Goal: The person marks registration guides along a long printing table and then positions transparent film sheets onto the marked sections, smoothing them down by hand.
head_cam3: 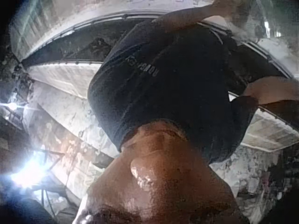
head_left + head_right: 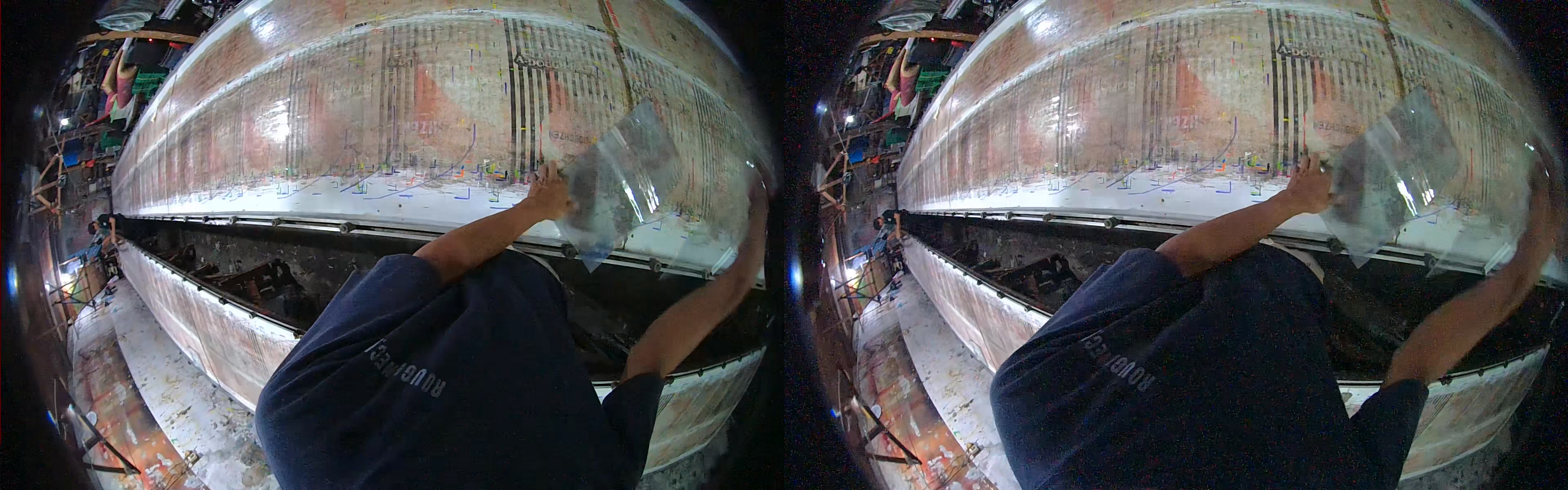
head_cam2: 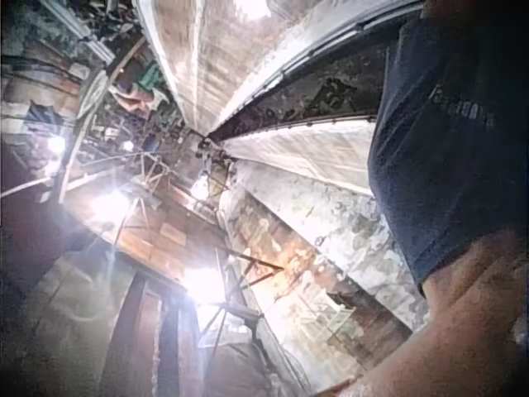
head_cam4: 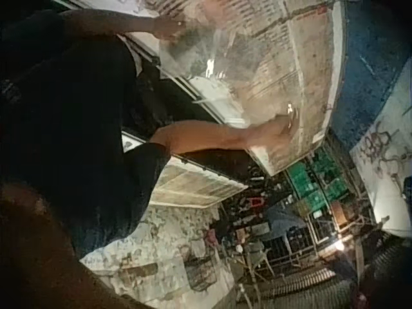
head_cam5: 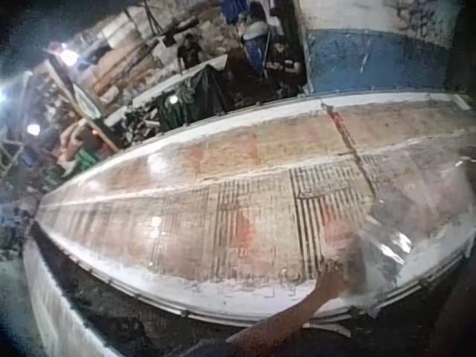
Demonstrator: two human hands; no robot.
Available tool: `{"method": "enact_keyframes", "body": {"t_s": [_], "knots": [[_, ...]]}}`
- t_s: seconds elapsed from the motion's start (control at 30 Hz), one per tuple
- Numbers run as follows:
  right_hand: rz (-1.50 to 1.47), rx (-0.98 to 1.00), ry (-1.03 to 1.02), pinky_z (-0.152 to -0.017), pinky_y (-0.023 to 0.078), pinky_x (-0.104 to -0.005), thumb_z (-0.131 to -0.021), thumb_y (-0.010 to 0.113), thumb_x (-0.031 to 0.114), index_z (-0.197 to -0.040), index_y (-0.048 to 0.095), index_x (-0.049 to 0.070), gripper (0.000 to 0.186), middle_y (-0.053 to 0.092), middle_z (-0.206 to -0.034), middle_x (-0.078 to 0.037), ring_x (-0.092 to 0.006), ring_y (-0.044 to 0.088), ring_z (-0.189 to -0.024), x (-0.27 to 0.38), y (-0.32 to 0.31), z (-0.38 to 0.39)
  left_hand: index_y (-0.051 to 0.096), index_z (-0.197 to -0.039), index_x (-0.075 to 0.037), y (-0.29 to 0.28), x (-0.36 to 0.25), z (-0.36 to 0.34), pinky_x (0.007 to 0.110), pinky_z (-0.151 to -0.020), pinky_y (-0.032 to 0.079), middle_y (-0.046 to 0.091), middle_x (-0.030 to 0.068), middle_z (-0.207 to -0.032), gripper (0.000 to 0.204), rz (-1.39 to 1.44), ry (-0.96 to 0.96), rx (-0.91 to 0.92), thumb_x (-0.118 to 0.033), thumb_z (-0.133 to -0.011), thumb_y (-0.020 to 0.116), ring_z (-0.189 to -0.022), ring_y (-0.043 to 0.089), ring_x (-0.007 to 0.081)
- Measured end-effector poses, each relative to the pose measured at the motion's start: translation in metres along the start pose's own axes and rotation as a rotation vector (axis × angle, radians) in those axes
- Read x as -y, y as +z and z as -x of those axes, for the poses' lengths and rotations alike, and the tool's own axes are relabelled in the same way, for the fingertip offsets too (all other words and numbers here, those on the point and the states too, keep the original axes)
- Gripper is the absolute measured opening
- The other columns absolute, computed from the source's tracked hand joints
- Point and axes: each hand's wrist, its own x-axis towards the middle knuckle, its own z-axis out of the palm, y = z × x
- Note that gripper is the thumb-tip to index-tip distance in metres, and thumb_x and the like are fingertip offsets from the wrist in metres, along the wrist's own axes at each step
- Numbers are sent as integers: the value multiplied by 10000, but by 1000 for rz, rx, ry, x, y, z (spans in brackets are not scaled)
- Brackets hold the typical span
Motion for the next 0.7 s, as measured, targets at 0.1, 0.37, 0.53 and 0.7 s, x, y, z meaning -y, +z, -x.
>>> {"method": "enact_keyframes", "body": {"t_s": [0.1,0.37,0.53,0.7], "knots": [[133,54,-232,-954,486,-381,-930,567,186,-1301,633,129,381,663,-1256,-125,-276,642,-1118,41,90,-1,493,-1369,-13,1,35,-16,603,-1077,322,563,266,-1265,707,667,88,-66,-591,-961,481,-1234,496,451],[-337,963,-152,-785,512,-475,-909,593,218,-1025,683,-2,264,677,-944,-252,-390,670,-886,240,322,205,613,-1162,-75,-89,170,56,522,-864,499,653,111,-1048,590,1736,-516,216,-600,-895,592,-987,637,335],[-409,596,-50,-866,490,-444,-926,611,325,-1106,668,-8,382,665,-1066,-255,-416,627,-1016,215,362,282,601,-1144,-55,-73,253,92,453,-714,547,674,112,-952,349,1492,-544,-17,-247,-855,639,-854,673,302],[-117,428,568,-832,495,-415,-911,663,376,-1259,580,42,489,666,-1090,-146,-341,628,-955,204,364,315,588,-1130,-37,-101,277,95,349,-559,571,680,150,-889,302,1573,-400,-169,79,-864,503,-677,697,269]]}}
